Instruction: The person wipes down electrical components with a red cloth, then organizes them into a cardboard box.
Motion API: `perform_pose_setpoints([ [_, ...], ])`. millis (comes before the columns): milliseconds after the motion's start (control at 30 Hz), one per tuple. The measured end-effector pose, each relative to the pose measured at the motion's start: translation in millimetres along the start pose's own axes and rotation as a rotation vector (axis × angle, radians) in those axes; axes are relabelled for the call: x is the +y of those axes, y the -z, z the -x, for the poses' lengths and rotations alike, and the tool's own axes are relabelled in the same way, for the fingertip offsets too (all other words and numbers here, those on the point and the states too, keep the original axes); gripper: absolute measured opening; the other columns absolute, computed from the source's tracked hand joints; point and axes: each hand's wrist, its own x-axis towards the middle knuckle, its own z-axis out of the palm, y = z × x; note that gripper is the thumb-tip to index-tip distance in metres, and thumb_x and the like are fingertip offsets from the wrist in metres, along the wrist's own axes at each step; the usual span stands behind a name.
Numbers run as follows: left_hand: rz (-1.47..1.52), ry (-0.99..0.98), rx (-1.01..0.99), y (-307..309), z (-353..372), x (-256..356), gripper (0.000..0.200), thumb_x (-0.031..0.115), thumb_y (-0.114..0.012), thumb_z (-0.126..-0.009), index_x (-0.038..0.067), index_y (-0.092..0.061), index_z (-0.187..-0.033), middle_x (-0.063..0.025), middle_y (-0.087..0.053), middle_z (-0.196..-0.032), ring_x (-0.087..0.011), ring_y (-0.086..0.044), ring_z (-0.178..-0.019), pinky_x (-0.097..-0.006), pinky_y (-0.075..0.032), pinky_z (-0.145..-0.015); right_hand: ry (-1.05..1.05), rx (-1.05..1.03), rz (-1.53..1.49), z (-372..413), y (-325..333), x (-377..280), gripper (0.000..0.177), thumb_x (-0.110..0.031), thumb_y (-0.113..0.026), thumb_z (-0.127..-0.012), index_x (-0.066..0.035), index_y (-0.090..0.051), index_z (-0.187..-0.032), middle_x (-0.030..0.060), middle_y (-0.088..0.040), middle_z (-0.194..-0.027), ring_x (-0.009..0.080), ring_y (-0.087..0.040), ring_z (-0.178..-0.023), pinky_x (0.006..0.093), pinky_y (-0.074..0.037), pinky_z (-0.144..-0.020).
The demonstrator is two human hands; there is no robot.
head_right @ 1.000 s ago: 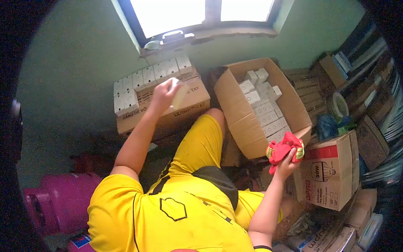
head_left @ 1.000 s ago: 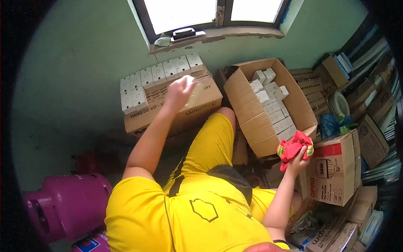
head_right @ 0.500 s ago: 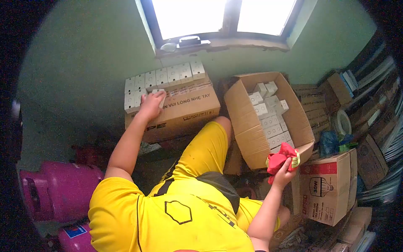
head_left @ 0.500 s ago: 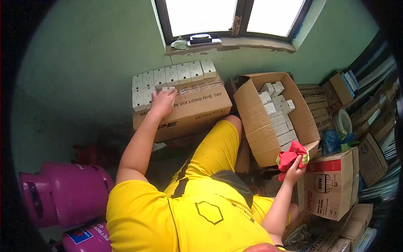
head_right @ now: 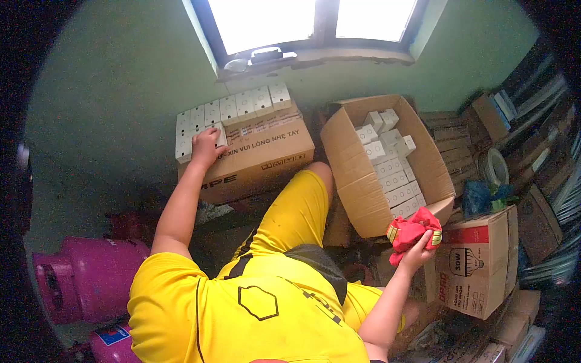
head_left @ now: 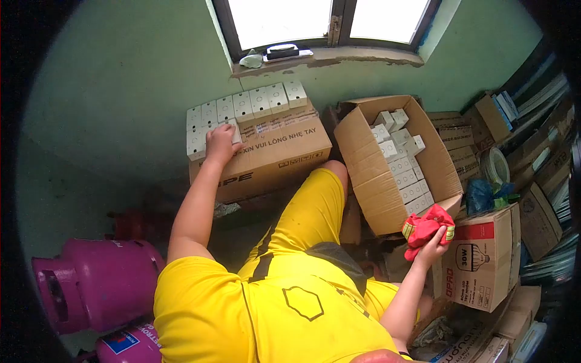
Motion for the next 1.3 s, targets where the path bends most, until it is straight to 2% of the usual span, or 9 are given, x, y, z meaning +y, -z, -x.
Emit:
perform_pose_setpoints([
  [333, 0.025, -0.04, -0.021, 8, -6, 1, 0.071, 0.04, -0.083, -0.072, 0.006, -0.06, -0.13, -0.0128, -0.059, -0.132, -0.0316, -0.053, -0.124, -0.0459, -0.038, -0.105, -0.149, -0.01, -0.226, -5, -8, -8, 0.056, -0.044, -0.058, -0.098, 0.004, -0.057, -0.126, 0.0129, -0.064, -0.123, 0.0217, -0.062, -0.108, 0.0363, -0.046, -0.097],
  [467, 0.031, -0.109, 0.148, 8, -17, 44, 0.071, 0.045, -0.078, -0.078, 0.008, -0.056, -0.134, -0.0126, -0.057, -0.135, -0.0321, -0.052, -0.124, -0.0467, -0.036, -0.107, -0.281, 0.085, -0.227, -16, -7, -1, 0.061, -0.05, -0.06, -0.095, 0.002, -0.058, -0.127, 0.0138, -0.063, -0.123, 0.0226, -0.061, -0.108, 0.037, -0.047, -0.096],
  [500, 0.066, -0.15, 0.187, 12, -21, 62, 0.069, 0.045, -0.077, -0.079, 0.008, -0.056, -0.134, -0.013, -0.057, -0.135, -0.0323, -0.052, -0.124, -0.047, -0.036, -0.107, -0.323, 0.073, -0.231, -24, -4, 6, 0.067, -0.056, -0.059, -0.093, 0.001, -0.059, -0.128, 0.0155, -0.064, -0.123, 0.024, -0.062, -0.108, 0.0366, -0.046, -0.096],
  [533, 0.104, -0.189, 0.226, 13, -26, 83, 0.068, 0.044, -0.076, -0.08, 0.007, -0.057, -0.133, -0.0133, -0.058, -0.134, -0.0325, -0.053, -0.124, -0.0473, -0.036, -0.107, -0.383, 0.07, -0.141, -24, -6, -22, 0.061, -0.05, -0.056, -0.098, 0.002, -0.055, -0.13, 0.0118, -0.06, -0.123, 0.0216, -0.06, -0.109, 0.0383, -0.047, -0.097],
  [667, 0.306, -0.404, 0.292, 9, -44, 183, 0.059, 0.04, -0.074, -0.083, 0.008, -0.059, -0.13, -0.0129, -0.061, -0.13, -0.0327, -0.054, -0.123, -0.0471, -0.036, -0.107, -0.591, -0.036, -0.622, -53, -1, 25, 0.06, -0.051, -0.049, -0.099, -0.003, -0.053, -0.135, 0.0121, -0.059, -0.131, 0.0242, -0.06, -0.115, 0.0383, -0.045, -0.103],
  [833, 0.45, -0.69, 0.144, -17, -62, 312, 0.048, 0.036, -0.072, -0.085, 0.013, -0.063, -0.126, -0.0111, -0.064, -0.122, -0.0315, -0.055, -0.121, -0.0477, -0.034, -0.109, -0.672, -0.07, -0.944, -62, -9, -1, 0.05, -0.048, -0.041, -0.102, -0.009, -0.057, -0.129, 0.0096, -0.062, -0.127, 0.0277, -0.062, -0.113, 0.0435, -0.048, -0.102],
  [1033, 0.537, -0.732, -0.194, -63, -90, 448, 0.048, 0.041, -0.068, -0.086, 0.014, -0.064, -0.125, -0.0121, -0.065, -0.119, -0.032, -0.053, -0.123, -0.048, -0.035, -0.108, -0.654, -0.072, -1.21, -67, -7, -21, 0.052, -0.049, -0.037, -0.103, -0.008, -0.055, -0.13, 0.0103, -0.062, -0.126, 0.0278, -0.062, -0.113, 0.0458, -0.047, -0.103],
  [1167, 0.345, -0.708, -0.29, -109, -113, 512, 0.063, 0.042, -0.071, -0.082, 0.017, -0.053, -0.137, -0.0139, -0.055, -0.135, -0.0344, -0.049, -0.128, -0.0498, -0.036, -0.109, -0.599, 0.054, -0.99, -78, -11, -10, 0.045, -0.043, -0.045, -0.102, -0.008, -0.056, -0.128, 0.0081, -0.065, -0.12, 0.0228, -0.064, -0.107, 0.0399, -0.05, -0.099],
  [1300, 0.438, -0.681, -0.263, -161, -144, 560, 0.075, 0.037, -0.073, -0.081, 0.019, -0.041, -0.147, -0.0151, -0.037, -0.154, -0.0377, -0.043, -0.135, -0.0493, -0.039, -0.109, -0.572, 0.145, -0.944, -95, -19, 41, 0.045, -0.039, -0.058, -0.098, -0.006, -0.057, -0.128, 0.0067, -0.066, -0.118, 0.0179, -0.062, -0.108, 0.0336, -0.048, -0.098],
])
